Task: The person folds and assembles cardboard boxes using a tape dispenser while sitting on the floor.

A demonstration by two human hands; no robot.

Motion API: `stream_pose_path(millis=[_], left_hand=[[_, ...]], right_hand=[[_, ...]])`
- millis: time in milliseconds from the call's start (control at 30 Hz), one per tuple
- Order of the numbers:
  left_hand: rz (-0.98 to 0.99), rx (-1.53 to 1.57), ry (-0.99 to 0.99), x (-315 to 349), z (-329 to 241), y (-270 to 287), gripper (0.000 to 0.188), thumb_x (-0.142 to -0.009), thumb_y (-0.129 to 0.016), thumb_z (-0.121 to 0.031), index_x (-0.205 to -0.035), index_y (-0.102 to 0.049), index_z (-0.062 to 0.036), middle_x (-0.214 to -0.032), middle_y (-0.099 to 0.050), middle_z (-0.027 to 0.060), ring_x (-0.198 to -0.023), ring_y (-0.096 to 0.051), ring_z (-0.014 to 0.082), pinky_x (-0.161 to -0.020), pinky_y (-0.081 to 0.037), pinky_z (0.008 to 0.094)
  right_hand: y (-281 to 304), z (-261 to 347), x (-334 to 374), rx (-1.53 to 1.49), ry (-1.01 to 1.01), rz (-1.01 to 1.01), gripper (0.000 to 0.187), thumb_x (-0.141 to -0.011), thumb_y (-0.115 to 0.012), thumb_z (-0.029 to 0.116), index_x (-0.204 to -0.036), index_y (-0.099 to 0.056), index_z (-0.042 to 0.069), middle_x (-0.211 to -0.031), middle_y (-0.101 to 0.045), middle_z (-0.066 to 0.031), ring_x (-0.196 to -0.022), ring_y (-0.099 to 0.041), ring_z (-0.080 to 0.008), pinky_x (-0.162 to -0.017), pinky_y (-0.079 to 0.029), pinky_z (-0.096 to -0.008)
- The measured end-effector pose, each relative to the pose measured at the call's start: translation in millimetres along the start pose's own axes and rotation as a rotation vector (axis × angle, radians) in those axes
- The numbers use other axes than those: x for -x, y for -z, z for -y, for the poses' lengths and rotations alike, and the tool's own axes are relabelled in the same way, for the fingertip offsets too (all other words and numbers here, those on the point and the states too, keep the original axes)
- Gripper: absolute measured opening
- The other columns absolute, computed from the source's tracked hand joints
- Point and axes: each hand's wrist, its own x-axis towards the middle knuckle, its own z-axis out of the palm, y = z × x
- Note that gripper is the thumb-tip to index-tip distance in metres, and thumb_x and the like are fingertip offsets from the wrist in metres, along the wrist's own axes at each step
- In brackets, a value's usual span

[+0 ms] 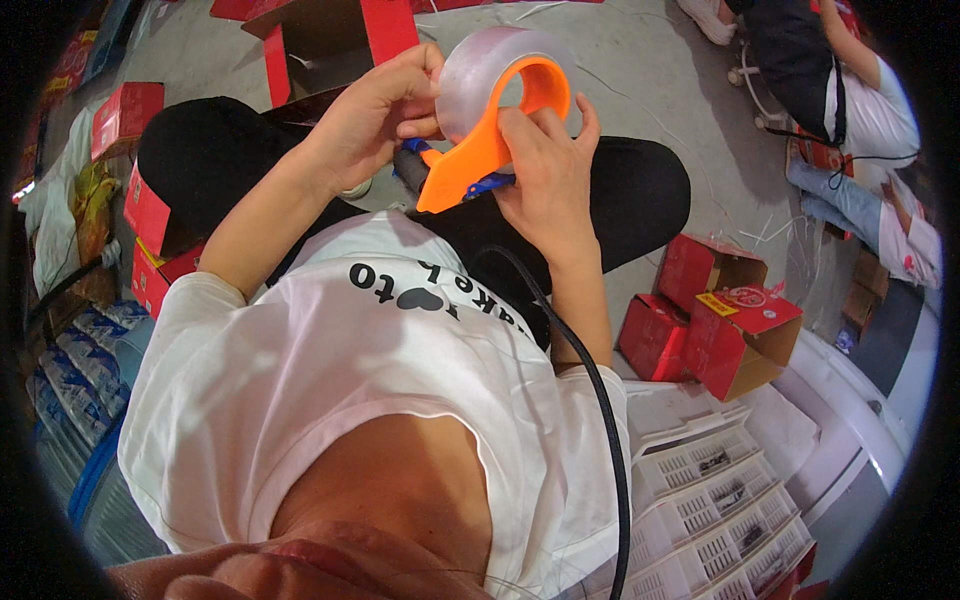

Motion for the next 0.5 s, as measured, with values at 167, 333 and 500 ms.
stream_pose_path(millis=[167,333,500], left_hand=[[-0.138,-0.344,-0.244,6.6,0.7,-2.1,0.015,-0.088,-0.062,-0.007,-0.102,-0.056,-0.006,-0.078,-0.052,-0.0012,-0.064,-0.045,0.0045,-0.061,-0.039,0.0206],[-0.186,-1.005,-0.591,14.5,-8.1,10.9,0.032,-0.086,-0.072,-0.011,-0.118,-0.065,-0.0083,-0.089,-0.064,0.0022,-0.082,-0.063,0.0077,-0.074,-0.049,0.0207],[-0.246,-1.485,-0.927,16.7,-18.0,12.1,0.021,-0.082,-0.074,-0.015,-0.102,-0.074,-0.0119,-0.084,-0.068,0.0016,-0.085,-0.066,0.0139,-0.093,-0.044,0.0332]], right_hand=[[0.0,-2.1,1.6,0.01,0.008,0.022,0.056,-0.061,-0.081,0.011,-0.11,-0.054,0.005,-0.094,-0.061,-0.0086,-0.097,-0.06,-0.0293,-0.106,-0.029,-0.0532],[3.2,-0.8,2.8,-0.066,-0.041,0.028,0.06,-0.06,-0.081,0.008,-0.113,-0.054,0.005,-0.096,-0.06,-0.0102,-0.098,-0.059,-0.0306,-0.107,-0.03,-0.0508],[3.2,-2.7,3.6,-0.096,-0.031,0.022,0.061,-0.059,-0.08,0.007,-0.114,-0.054,0.005,-0.095,-0.06,-0.0112,-0.097,-0.059,-0.0318,-0.107,-0.03,-0.0508]])
